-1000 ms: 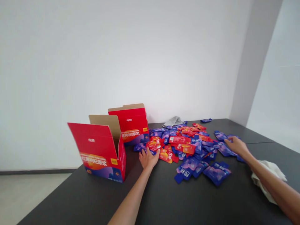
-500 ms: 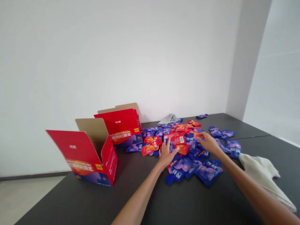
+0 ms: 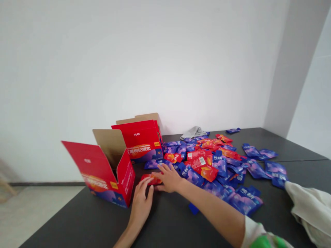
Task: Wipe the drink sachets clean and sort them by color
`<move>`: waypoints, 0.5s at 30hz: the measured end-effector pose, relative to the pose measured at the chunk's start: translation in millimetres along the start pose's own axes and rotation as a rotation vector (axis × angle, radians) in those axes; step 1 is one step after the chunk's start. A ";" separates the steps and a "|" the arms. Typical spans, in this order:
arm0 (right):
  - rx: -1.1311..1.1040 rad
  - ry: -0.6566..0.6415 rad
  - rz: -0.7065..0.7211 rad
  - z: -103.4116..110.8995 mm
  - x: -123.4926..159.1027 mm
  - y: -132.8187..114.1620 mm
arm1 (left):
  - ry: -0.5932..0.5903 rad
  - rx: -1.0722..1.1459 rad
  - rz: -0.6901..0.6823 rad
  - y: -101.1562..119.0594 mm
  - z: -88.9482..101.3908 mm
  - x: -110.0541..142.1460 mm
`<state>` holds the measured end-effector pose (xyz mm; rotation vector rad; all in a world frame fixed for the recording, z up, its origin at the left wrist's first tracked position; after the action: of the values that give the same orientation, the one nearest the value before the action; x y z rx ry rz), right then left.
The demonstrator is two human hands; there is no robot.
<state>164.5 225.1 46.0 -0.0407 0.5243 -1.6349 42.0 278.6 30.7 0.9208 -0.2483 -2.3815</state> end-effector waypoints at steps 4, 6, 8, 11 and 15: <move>0.041 -0.041 -0.012 -13.7 4.3 18.9 | 0.026 -0.048 -0.038 1.9 3.5 -2.3; 0.103 -0.018 -0.070 -2.1 19.6 39.0 | 0.011 -0.078 -0.072 6.0 2.6 -2.0; 0.171 0.003 -0.141 14.2 36.4 59.2 | -0.004 -0.137 -0.134 12.7 0.5 -0.1; 0.230 0.009 -0.220 35.6 54.6 83.4 | -0.042 -0.227 -0.204 20.6 -5.9 4.6; 0.279 0.021 -0.357 55.3 63.8 114.5 | -0.078 -0.291 -0.199 19.8 -13.7 9.6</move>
<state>280.2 142.8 36.9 0.0953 0.3107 -2.0476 54.1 257.3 22.2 0.7453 0.1650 -2.5497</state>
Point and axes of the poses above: each hand's wrist, its own x-axis away from the middle knuckle, its own z-axis out of the back of the hand, y = z × x, the point moved 8 cm from there along -x, towards the middle knuckle, and after that the axes turned 14 degrees about -x, right-handed, at the moved point
